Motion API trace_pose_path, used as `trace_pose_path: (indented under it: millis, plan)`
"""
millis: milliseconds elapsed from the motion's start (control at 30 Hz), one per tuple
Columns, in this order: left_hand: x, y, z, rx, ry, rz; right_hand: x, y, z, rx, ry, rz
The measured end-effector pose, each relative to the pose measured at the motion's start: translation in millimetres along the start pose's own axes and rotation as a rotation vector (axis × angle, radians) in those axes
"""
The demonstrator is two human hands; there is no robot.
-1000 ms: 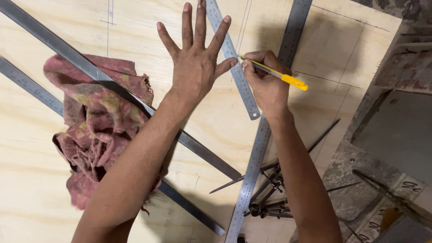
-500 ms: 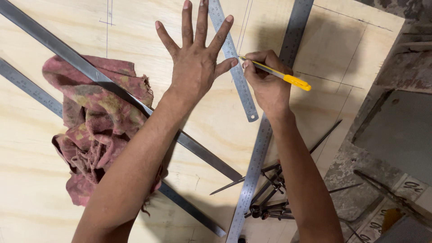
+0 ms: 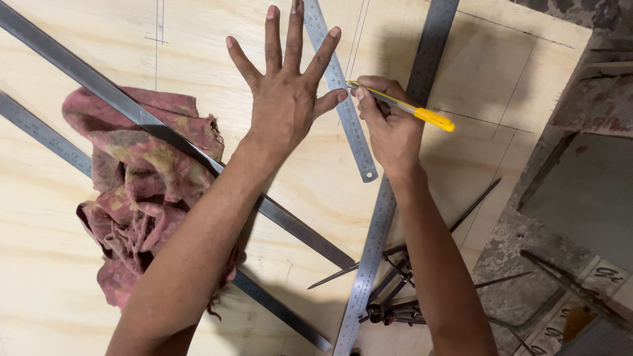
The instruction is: The person uses a pencil and metal rulers to mark lines on a sheet of plywood, then picks up and inspects a large metal compass tool.
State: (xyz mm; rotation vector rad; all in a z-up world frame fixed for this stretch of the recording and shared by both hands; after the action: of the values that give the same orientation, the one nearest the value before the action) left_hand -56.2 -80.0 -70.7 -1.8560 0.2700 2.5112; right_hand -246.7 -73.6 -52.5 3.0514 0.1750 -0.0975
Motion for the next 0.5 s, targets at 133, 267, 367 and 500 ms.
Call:
trace_pose_path:
  millis: [133,267,367,500]
  plan:
    - [2.3,-1.7,-0.4,0.012,0.037,0.037,-1.8,-1.5,4.4,-0.016,0.0,-0.028]
    - [-2.0,1.4,0.4,-0.019,-0.024,-0.035,1.0,1.7,2.4,-0.03,-0.022,-0.005]
    - [-7.2,2.4,4.7,-0.005,0.001,-0.001,2.4,-1.2,0.1,-0.055,-0.082,0.008]
    - [-7.7,3.1,-0.6,-0.032,-0.031,-0.066,3.5,1.3,-1.8,-0.066,-0.06,0.02]
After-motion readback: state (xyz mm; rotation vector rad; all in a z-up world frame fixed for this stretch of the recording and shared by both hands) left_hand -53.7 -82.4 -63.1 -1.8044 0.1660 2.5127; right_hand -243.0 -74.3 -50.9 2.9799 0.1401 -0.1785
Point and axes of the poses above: each hand's wrist, its own y-axis towards the middle knuckle, its own x-axis out of the palm, z = x × y, the point moved 2 cm from there along y, towards the middle knuckle, and after that the axes turned 5 degrees about -x, right-handed, at the moved point
